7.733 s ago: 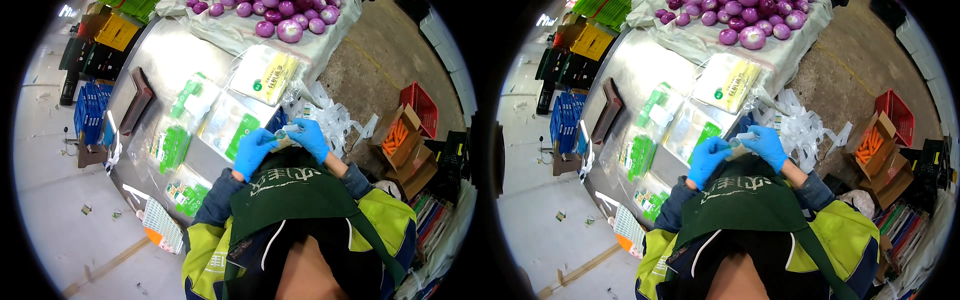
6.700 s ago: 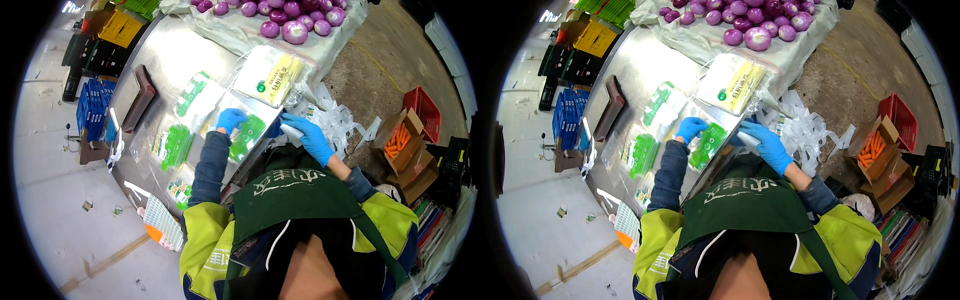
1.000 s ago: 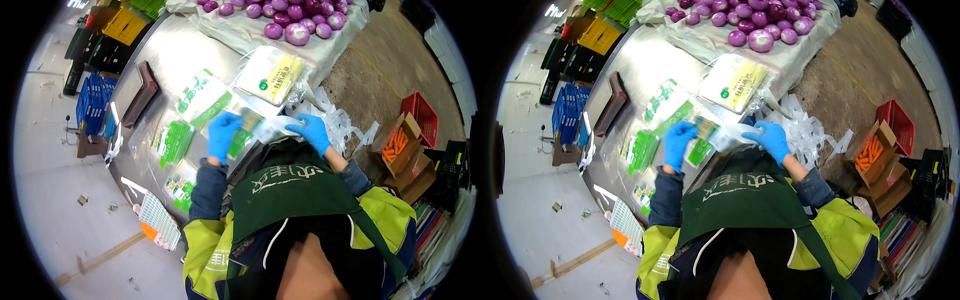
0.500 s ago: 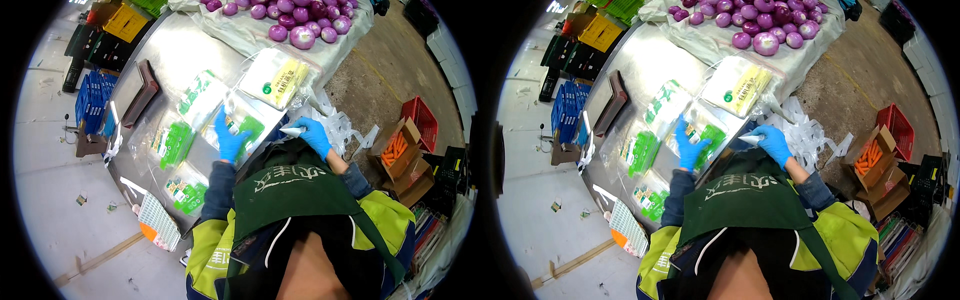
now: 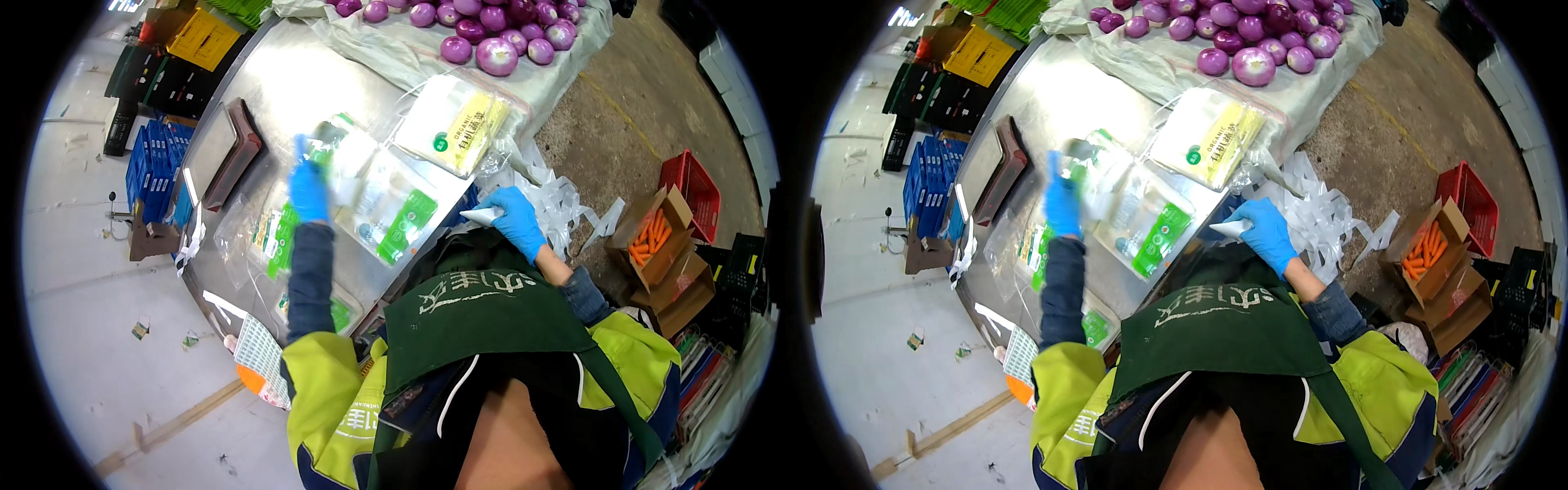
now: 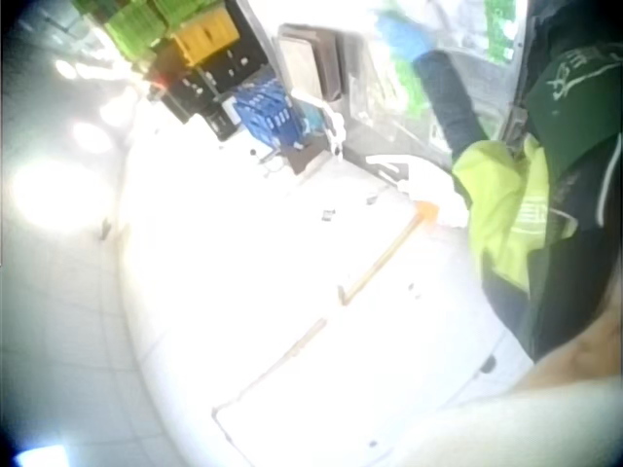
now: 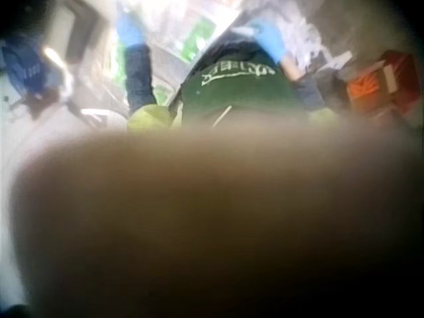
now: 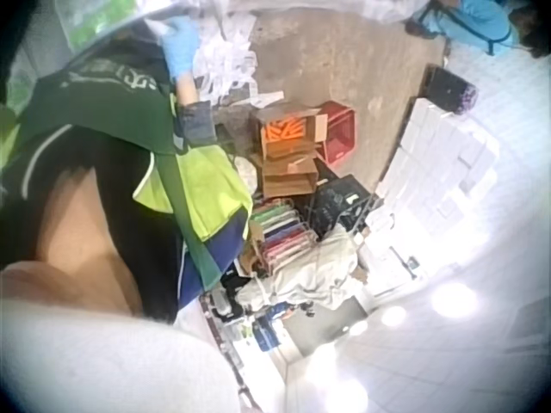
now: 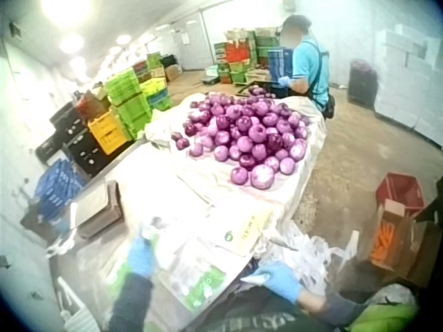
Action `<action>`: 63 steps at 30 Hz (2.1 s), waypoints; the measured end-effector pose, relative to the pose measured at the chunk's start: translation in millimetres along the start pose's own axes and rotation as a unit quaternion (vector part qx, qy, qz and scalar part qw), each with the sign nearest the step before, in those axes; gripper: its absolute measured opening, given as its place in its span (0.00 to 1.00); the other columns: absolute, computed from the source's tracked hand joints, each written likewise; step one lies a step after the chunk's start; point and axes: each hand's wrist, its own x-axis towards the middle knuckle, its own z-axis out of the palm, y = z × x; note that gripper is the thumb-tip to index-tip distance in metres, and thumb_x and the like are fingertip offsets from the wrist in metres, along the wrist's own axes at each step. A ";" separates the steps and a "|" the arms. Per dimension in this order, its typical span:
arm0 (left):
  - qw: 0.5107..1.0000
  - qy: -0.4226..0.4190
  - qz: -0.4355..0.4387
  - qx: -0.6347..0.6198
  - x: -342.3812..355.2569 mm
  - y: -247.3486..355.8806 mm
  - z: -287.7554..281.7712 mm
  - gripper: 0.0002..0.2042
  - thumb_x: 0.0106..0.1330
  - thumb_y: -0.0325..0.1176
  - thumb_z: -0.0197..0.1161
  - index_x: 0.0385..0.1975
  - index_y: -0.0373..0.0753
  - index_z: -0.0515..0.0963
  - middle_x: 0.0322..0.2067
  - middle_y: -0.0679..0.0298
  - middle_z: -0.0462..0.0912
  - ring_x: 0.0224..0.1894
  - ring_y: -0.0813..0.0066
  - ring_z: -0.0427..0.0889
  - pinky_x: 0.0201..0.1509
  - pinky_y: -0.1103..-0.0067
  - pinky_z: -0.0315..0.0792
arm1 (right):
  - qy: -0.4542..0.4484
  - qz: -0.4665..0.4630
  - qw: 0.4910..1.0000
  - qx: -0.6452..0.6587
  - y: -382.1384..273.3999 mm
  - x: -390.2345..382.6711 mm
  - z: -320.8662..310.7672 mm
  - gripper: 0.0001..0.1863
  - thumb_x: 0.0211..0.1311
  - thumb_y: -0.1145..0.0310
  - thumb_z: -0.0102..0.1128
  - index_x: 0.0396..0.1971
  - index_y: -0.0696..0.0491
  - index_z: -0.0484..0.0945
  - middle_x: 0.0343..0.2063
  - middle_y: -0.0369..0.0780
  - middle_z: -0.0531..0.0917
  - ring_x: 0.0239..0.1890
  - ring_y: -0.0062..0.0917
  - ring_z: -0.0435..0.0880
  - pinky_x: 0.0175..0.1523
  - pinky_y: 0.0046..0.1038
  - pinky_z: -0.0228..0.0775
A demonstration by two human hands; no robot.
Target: The person peels adhesive labels from a roll and applies them to plastic bags laid out on a metal table.
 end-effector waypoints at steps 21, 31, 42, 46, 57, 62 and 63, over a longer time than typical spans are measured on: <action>0.996 -0.052 -0.068 -0.036 -101.0 -12.9 108.6 0.31 0.45 0.38 0.78 0.46 0.32 0.70 0.38 0.54 0.75 0.42 0.57 0.76 0.46 0.67 0.71 | 0.049 -0.095 0.990 0.093 -36.9 4.7 -21.8 0.11 0.45 0.84 0.57 0.29 0.57 0.82 0.51 0.40 0.82 0.55 0.30 0.77 0.59 0.29 0.68; 0.983 -0.025 -0.104 -0.151 -116.3 62.6 159.9 0.19 0.48 0.40 0.74 0.33 0.36 0.75 0.32 0.55 0.77 0.38 0.55 0.76 0.46 0.67 0.70 | -0.043 0.106 0.961 0.252 -37.8 -15.0 -40.6 0.16 0.49 0.83 0.56 0.38 0.54 0.84 0.37 0.41 0.86 0.36 0.30 0.85 0.43 0.25 0.75; 0.984 0.018 0.012 0.177 28.1 39.1 70.4 0.07 0.62 0.28 0.57 0.38 0.39 0.80 0.39 0.51 0.83 0.40 0.53 0.83 0.43 0.66 0.78 | 0.069 0.008 0.957 0.282 -15.3 -17.0 -19.4 0.18 0.53 0.84 0.52 0.41 0.52 0.85 0.43 0.39 0.85 0.47 0.29 0.83 0.54 0.26 0.72; 0.964 0.143 0.200 0.099 -11.7 109.6 43.4 0.12 0.61 0.29 0.59 0.45 0.37 0.78 0.42 0.52 0.81 0.48 0.56 0.78 0.54 0.66 0.71 | 0.022 0.011 0.960 0.279 -22.3 -15.5 -34.0 0.15 0.57 0.81 0.52 0.40 0.53 0.85 0.35 0.40 0.87 0.37 0.24 0.85 0.46 0.23 0.74; 0.872 -0.168 -0.058 -0.456 -102.5 90.5 31.8 0.06 0.63 0.26 0.64 0.38 0.34 0.80 0.31 0.65 0.82 0.31 0.78 0.78 0.37 0.81 0.74 | 0.014 0.075 0.979 0.192 -17.4 -6.3 -9.9 0.08 0.55 0.66 0.67 0.30 0.55 0.83 0.22 0.39 0.83 0.25 0.22 0.81 0.35 0.25 0.72; 0.866 -0.072 -0.217 -0.445 -84.3 -13.8 66.0 0.11 0.59 0.31 0.70 0.36 0.34 0.78 0.28 0.67 0.79 0.29 0.79 0.75 0.34 0.80 0.72 | -0.004 0.034 0.986 0.166 -14.2 0.1 -13.7 0.08 0.52 0.68 0.68 0.33 0.53 0.84 0.34 0.39 0.86 0.38 0.27 0.83 0.43 0.27 0.75; 0.926 -0.071 -0.208 -0.309 -89.5 -4.9 75.2 0.14 0.55 0.34 0.72 0.34 0.33 0.77 0.26 0.63 0.79 0.28 0.73 0.77 0.34 0.76 0.73 | 0.002 -0.031 0.988 0.154 -7.4 0.7 -8.5 0.09 0.52 0.70 0.67 0.34 0.52 0.85 0.38 0.39 0.86 0.43 0.28 0.83 0.46 0.28 0.75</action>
